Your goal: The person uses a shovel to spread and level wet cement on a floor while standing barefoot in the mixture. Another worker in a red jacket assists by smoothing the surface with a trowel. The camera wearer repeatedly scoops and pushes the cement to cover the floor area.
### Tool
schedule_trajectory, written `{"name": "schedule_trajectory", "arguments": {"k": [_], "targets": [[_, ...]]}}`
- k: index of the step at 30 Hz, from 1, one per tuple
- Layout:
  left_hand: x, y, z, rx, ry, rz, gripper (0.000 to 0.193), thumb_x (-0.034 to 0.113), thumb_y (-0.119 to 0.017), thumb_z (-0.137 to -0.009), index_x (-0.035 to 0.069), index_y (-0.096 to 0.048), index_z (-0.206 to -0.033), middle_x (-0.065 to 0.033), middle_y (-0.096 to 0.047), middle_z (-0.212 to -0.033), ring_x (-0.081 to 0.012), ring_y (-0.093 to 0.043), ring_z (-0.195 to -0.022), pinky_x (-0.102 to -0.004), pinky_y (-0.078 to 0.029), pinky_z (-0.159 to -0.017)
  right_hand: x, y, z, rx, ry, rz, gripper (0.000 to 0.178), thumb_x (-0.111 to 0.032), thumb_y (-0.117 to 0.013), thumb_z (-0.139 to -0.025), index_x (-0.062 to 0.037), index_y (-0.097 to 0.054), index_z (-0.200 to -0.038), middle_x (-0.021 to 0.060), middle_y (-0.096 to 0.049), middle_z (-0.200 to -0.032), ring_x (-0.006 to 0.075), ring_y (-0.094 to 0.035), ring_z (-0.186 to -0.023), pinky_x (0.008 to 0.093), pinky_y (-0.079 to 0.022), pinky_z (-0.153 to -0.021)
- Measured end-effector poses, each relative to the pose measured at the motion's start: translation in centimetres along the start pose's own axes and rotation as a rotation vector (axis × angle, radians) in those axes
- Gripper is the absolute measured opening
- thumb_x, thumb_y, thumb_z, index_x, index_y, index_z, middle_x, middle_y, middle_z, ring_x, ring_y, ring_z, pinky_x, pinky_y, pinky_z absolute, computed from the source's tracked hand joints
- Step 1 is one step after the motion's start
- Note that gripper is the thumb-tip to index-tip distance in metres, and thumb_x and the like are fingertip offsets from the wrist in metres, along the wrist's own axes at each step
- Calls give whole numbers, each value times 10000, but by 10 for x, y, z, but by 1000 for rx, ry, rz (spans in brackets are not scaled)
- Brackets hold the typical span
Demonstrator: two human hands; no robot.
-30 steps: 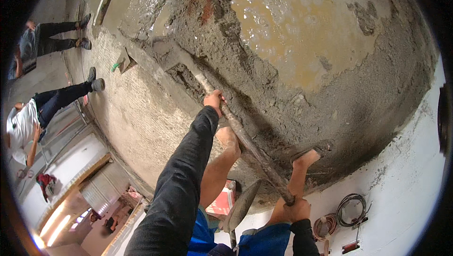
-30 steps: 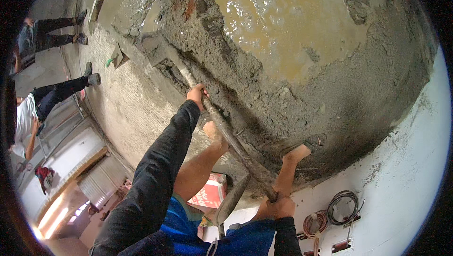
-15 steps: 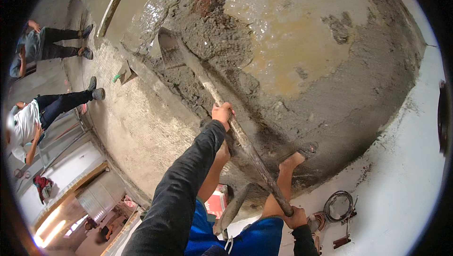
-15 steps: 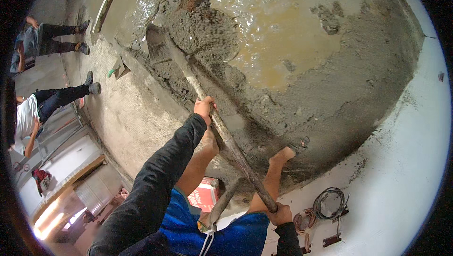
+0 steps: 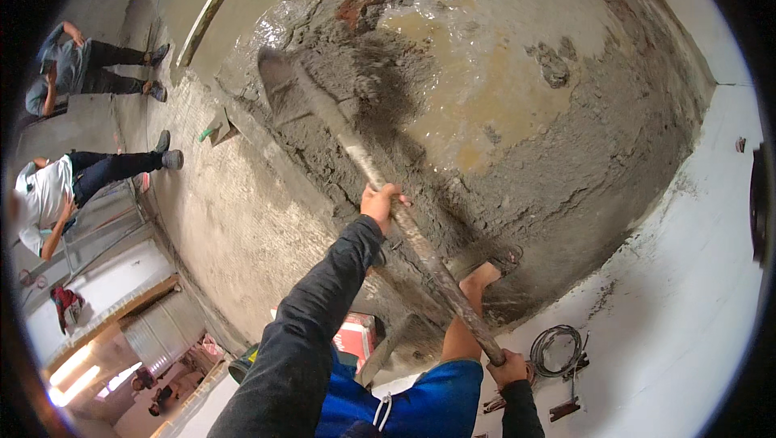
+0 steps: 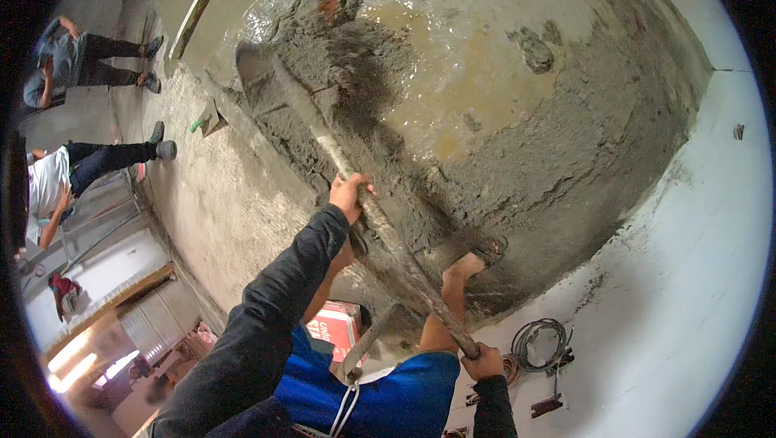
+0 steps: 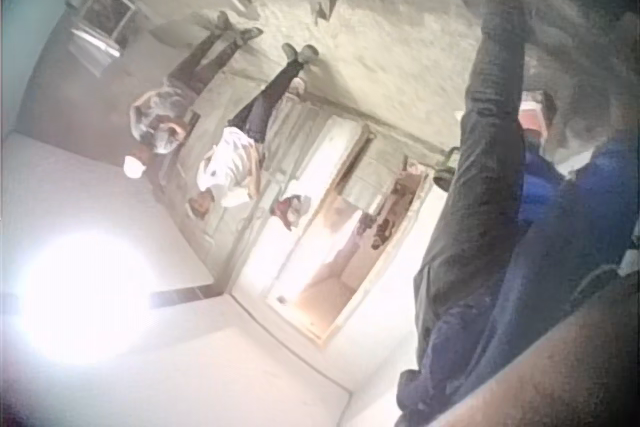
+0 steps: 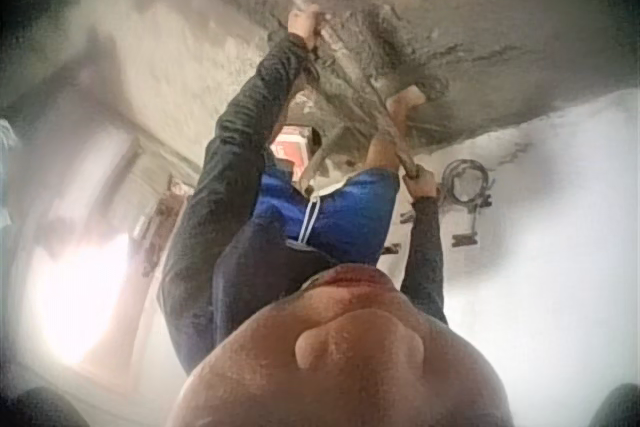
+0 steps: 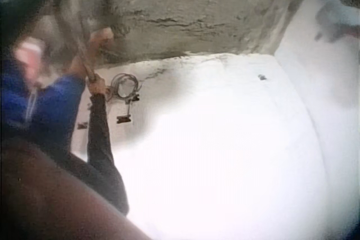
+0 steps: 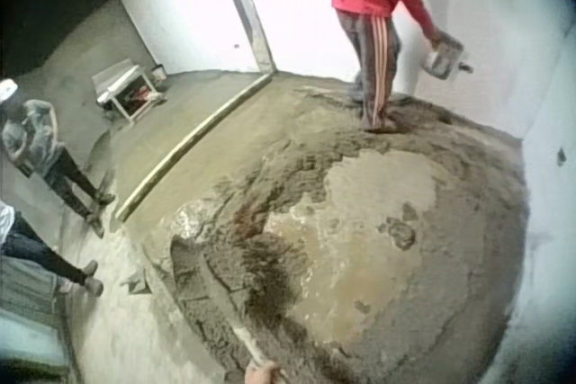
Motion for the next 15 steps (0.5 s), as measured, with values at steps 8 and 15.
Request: {"name": "schedule_trajectory", "arguments": {"k": [8,15], "targets": [[36,192,-92,373,18,-5,113,75,-503,-782,3,-460,-705,-113,-435,-601,-234,-425,-529,-408,-424,-510,-135,-48,-50,-141,-9,171,412,-428,-635,-687,-100,-624,-937,173,-640,-789,329,-623,-757,439,-498,-683],[51,288,-201,387,56,-187,472,64,-521,-702,-134,-365,-1102,-137,-493,-574,-247,-460,-478,-392,-423,-459,-218,-138,-98,-185,-13,211,449,-409,-647,-648,-28,-642,-885,184,-641,-777,346,-622,-749,452,-498,-699]]}}
Point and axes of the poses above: each hand's wrist, its own z-axis away from the middle knuckle, its own y-axis out of the back of the hand, x = y × z, the point moved 9 cm from there along -z, towards the middle knuckle
